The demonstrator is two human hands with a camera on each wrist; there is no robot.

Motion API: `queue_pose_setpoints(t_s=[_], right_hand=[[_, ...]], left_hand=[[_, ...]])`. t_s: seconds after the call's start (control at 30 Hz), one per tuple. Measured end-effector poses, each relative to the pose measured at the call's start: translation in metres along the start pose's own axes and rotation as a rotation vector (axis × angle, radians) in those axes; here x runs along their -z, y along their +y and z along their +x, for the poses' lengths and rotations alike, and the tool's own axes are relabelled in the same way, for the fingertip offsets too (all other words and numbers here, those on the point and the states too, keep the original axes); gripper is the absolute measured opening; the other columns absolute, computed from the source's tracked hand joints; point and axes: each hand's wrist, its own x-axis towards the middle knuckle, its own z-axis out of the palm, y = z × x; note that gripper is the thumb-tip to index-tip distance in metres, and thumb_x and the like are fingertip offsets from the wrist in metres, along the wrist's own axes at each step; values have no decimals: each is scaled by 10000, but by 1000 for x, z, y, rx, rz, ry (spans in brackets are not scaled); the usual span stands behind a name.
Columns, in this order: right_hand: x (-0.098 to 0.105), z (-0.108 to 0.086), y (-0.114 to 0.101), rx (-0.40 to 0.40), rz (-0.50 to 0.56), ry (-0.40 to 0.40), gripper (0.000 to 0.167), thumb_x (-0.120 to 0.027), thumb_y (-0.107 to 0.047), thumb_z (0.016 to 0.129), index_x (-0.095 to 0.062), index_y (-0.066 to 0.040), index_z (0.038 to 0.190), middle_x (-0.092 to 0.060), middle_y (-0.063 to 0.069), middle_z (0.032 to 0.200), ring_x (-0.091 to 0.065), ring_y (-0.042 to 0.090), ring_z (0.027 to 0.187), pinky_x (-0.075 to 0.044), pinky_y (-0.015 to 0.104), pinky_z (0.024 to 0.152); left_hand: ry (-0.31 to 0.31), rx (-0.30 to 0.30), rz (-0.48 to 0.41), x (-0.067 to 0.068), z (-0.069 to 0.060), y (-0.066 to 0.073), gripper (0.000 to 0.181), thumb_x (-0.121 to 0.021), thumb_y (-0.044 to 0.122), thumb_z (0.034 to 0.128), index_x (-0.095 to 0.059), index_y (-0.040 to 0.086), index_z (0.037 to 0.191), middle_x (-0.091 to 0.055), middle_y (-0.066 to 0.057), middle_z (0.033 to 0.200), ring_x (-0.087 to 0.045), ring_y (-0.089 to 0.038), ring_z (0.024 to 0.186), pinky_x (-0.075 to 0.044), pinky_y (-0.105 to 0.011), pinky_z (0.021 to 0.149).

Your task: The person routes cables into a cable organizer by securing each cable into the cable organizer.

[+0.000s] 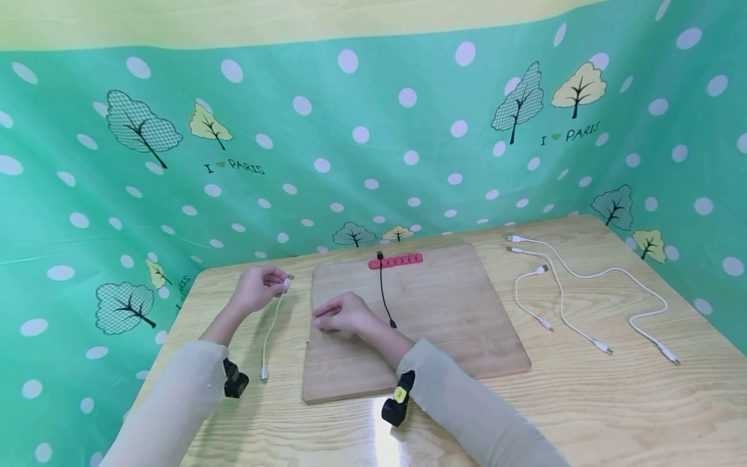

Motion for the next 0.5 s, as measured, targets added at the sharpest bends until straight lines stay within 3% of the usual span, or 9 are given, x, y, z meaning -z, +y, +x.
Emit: queue_pose_setpoints(t_s=[0.33,0.5], right_hand=[[-12,-1,-3,-21,97,-45,237,-738,-78,819,-719,-25,1049,-750,144,958,-738,257,870,-605,276,768],[-19,-1,-4,-34,144,-63,242,-726,-62,824,-711,-6,1059,-749,151,974,-732,288,911,-609,297,794]], left_hand=[[-31,65,-180,3,2,12,258,-622,12,906,-596,-137,1114,-667,-313,1054,-683,-92,794,-616,-326,788],[-29,123,-228,4,2,20,273,-627,32,907,-595,-133,1123,-684,-286,1043,-663,-31,743,-612,-237,742]])
